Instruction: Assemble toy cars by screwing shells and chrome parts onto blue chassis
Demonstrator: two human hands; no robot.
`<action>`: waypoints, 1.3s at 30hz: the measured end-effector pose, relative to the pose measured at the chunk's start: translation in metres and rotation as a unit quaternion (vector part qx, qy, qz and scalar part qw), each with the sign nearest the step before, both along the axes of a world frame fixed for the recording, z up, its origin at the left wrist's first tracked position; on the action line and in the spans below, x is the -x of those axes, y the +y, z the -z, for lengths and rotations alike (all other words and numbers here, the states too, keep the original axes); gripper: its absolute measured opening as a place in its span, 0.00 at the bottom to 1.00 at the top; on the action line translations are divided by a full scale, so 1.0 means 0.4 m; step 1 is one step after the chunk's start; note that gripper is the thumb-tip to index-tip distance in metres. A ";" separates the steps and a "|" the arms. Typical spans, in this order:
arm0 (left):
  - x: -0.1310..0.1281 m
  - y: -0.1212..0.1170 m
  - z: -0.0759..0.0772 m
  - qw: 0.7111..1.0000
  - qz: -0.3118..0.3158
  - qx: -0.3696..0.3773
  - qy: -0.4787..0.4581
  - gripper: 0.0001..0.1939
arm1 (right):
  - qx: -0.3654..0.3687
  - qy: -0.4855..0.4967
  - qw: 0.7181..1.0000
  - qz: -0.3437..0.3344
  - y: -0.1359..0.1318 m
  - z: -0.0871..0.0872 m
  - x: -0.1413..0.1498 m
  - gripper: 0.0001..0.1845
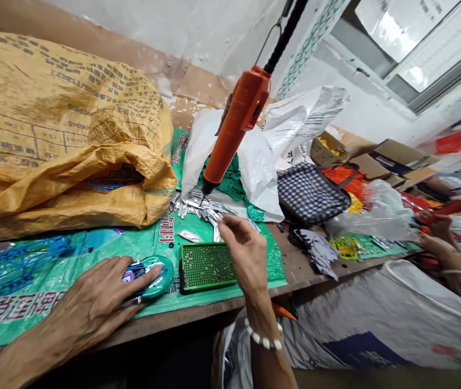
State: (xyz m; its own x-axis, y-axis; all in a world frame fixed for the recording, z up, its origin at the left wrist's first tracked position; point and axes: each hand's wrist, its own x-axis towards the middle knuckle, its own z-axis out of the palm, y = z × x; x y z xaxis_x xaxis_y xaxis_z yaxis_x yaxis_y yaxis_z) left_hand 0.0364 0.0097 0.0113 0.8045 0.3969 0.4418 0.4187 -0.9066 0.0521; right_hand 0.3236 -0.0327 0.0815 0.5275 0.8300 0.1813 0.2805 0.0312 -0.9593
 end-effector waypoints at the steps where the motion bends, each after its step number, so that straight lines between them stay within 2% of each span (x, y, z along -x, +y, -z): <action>1: 0.000 0.002 -0.004 1.000 0.012 -0.007 -0.003 0.24 | -0.030 -0.018 0.999 0.019 0.035 -0.021 -0.011 0.20; 4: -0.004 0.009 -0.009 0.999 0.029 -0.027 -0.030 0.23 | -0.129 -0.101 0.985 0.047 0.162 -0.089 -0.031 0.39; 6: -0.009 0.013 -0.002 0.998 0.031 -0.030 -0.044 0.23 | -0.153 -0.107 0.982 0.002 0.252 -0.126 -0.031 0.47; 8: -0.014 0.012 0.009 0.999 0.034 -0.021 -0.036 0.24 | -0.155 -0.075 0.982 -0.082 0.329 -0.148 -0.023 0.45; 10: -0.014 0.009 0.022 0.999 0.029 -0.002 -0.020 0.25 | -0.141 -0.038 0.986 -0.086 0.379 -0.154 -0.012 0.42; 12: -0.011 0.003 0.032 1.000 0.014 0.022 -0.012 0.26 | -0.152 -0.025 0.985 -0.080 0.392 -0.152 -0.002 0.37; 14: -0.008 -0.001 0.037 0.999 0.001 0.043 -0.010 0.28 | -0.180 -0.020 0.979 -0.098 0.371 -0.149 0.004 0.34; 17: -0.006 0.000 0.039 0.999 0.012 0.046 0.008 0.30 | -0.200 -0.004 0.971 -0.133 0.301 -0.154 0.010 0.30; 19: -0.005 0.003 0.039 0.999 0.014 0.038 0.025 0.31 | -0.192 0.021 0.969 -0.152 0.248 -0.163 0.016 0.29; 22: -0.007 0.007 0.039 0.999 0.014 0.033 0.027 0.33 | -0.166 0.100 0.954 -0.230 0.185 -0.177 0.026 0.25; 26: -0.013 0.005 0.039 0.999 0.013 0.039 0.025 0.33 | -0.147 0.149 0.932 -0.295 0.136 -0.175 0.035 0.22; 28: -0.015 0.003 0.037 0.999 0.009 0.044 0.028 0.33 | -0.139 0.150 0.940 -0.274 0.123 -0.160 0.041 0.24; 32: -0.015 0.000 0.032 0.999 0.009 0.042 0.022 0.32 | -0.130 0.108 0.972 -0.166 0.106 -0.112 0.062 0.28; 39: -0.014 -0.001 0.036 0.999 0.003 0.027 0.032 0.30 | -0.114 0.084 0.984 -0.109 0.081 -0.055 0.088 0.38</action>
